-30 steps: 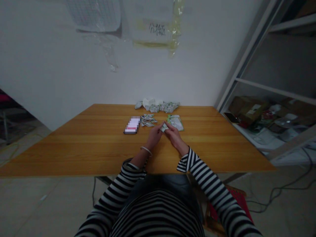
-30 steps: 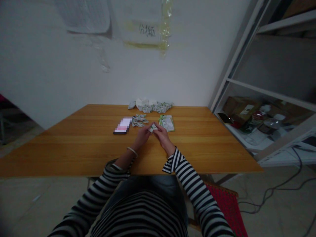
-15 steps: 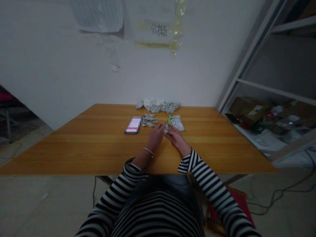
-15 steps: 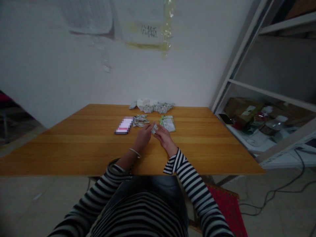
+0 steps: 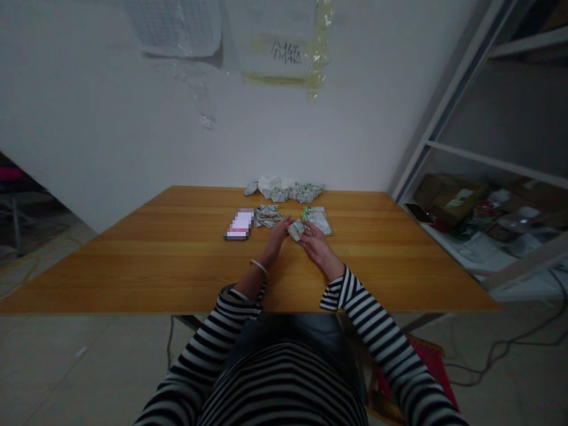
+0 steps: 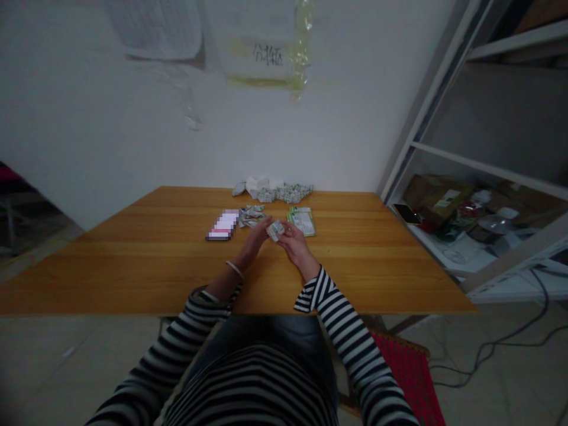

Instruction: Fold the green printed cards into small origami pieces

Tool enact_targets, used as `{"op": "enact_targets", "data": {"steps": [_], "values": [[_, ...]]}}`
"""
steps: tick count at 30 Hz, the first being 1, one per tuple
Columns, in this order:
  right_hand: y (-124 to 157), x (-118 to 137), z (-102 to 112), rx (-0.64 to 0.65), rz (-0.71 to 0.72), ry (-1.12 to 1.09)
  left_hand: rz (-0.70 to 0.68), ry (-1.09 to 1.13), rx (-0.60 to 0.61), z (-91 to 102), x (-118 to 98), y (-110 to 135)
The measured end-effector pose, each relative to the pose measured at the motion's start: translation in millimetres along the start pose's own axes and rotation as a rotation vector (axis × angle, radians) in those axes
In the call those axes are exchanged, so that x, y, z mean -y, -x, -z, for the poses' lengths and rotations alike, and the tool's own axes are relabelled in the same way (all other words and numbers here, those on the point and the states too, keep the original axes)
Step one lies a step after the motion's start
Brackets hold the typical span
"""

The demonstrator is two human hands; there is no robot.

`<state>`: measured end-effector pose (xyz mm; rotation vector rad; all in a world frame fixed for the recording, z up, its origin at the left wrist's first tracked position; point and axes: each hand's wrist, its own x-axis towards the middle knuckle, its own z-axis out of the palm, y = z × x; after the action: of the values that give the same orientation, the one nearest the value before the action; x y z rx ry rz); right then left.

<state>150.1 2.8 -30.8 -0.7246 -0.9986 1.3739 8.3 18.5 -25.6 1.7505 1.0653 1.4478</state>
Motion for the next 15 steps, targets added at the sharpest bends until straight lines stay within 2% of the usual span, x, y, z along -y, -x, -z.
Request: {"op": "enact_targets", "data": {"steps": [3, 7, 12, 15], "values": [[-0.7, -0.4, -2.3, -0.04, 0.056, 0.074, 0.018, 0.043, 0.051, -2.7, -3.2, 0.9], [-5.5, -2.4, 0.8, -0.161, 0.151, 0.217, 0.009, 0.045, 0.11, -4.9, -5.9, 3.5], [-7.9, -4.6, 5.0, -0.245, 0.227, 0.383, 0.002, -0.012, 0.05, -1.2, -5.2, 5.2], [-6.9, -4.1, 4.3, -0.235, 0.242, 0.427, -0.005, -0.04, -0.017, 0.2, -4.3, 5.5]]}}
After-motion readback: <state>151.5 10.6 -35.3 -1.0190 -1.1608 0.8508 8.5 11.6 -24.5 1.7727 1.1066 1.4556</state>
